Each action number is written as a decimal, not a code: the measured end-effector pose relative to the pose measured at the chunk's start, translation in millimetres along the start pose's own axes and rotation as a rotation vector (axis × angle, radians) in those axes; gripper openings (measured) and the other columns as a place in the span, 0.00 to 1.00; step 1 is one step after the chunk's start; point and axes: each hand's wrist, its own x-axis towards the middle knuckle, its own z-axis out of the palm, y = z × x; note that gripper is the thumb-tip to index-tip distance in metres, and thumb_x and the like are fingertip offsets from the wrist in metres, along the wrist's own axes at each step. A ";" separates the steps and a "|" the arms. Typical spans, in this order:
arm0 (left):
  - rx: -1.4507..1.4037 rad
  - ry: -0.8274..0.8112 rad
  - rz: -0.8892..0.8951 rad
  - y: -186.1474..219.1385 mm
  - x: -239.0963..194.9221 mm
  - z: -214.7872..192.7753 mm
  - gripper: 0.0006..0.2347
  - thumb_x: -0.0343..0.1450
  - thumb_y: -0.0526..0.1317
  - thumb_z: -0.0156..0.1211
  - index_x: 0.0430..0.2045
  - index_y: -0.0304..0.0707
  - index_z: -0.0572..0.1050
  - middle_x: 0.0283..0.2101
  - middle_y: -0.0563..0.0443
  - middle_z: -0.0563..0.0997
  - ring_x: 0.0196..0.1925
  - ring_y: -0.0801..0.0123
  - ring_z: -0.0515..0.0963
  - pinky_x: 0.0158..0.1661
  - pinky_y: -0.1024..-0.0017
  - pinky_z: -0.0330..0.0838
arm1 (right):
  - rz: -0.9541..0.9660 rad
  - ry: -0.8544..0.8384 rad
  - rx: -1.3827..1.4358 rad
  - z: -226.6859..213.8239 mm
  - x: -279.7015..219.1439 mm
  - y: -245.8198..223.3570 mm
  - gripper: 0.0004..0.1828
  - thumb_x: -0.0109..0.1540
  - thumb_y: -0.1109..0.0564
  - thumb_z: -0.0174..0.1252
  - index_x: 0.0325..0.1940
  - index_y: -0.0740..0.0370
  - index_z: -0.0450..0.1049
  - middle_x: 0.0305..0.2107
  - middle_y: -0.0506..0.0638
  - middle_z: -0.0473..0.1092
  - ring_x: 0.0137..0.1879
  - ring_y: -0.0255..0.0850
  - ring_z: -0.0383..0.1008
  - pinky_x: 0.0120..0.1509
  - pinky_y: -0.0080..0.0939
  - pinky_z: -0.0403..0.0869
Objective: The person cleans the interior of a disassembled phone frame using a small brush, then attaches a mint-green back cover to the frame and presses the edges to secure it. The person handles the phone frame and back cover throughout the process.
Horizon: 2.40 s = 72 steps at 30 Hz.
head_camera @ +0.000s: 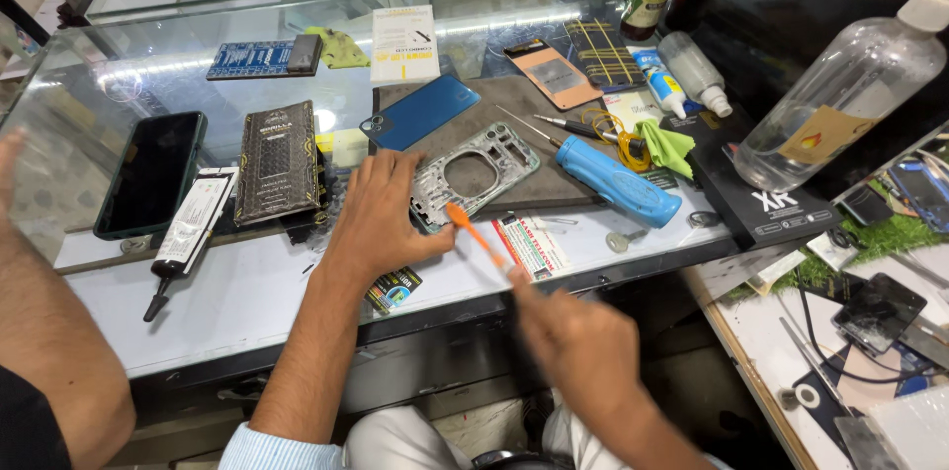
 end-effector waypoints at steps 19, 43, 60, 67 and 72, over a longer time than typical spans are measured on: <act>0.032 0.023 0.056 -2.9 -3.5 0.2 0.39 0.51 0.59 0.72 0.47 0.21 0.75 0.47 0.34 0.74 0.51 0.46 0.71 0.50 0.54 0.64 | 0.156 0.026 -0.167 10.5 3.9 46.1 0.19 0.61 0.52 0.65 0.57 0.40 0.79 0.17 0.50 0.70 0.21 0.51 0.71 0.24 0.52 0.68; 0.214 0.083 0.214 6.7 -2.6 0.9 0.39 0.52 0.63 0.68 0.40 0.19 0.78 0.31 0.33 0.81 0.35 0.50 0.79 0.45 0.57 0.65 | -0.035 0.014 -0.062 7.3 -31.4 19.8 0.23 0.56 0.52 0.65 0.57 0.45 0.79 0.15 0.50 0.69 0.18 0.48 0.71 0.23 0.50 0.69; 0.160 0.064 0.158 8.1 -3.0 2.3 0.34 0.54 0.62 0.68 0.35 0.21 0.79 0.26 0.34 0.79 0.32 0.49 0.78 0.37 0.56 0.68 | 0.106 0.006 -0.211 -8.1 19.7 40.7 0.14 0.63 0.49 0.60 0.52 0.42 0.81 0.16 0.52 0.71 0.20 0.51 0.74 0.23 0.53 0.68; 0.099 0.038 0.115 10.7 -4.6 0.3 0.30 0.55 0.60 0.69 0.29 0.22 0.78 0.27 0.32 0.78 0.32 0.45 0.79 0.36 0.53 0.72 | 0.103 -0.030 -0.150 13.2 54.9 54.5 0.17 0.61 0.51 0.60 0.55 0.44 0.80 0.17 0.54 0.74 0.24 0.54 0.75 0.27 0.56 0.71; 0.088 0.030 0.097 11.1 -1.2 -2.0 0.30 0.55 0.61 0.69 0.26 0.23 0.77 0.26 0.33 0.78 0.30 0.45 0.79 0.34 0.54 0.74 | 0.080 -0.009 -0.102 19.3 87.9 42.5 0.15 0.64 0.52 0.58 0.55 0.44 0.81 0.19 0.55 0.74 0.25 0.54 0.76 0.30 0.57 0.71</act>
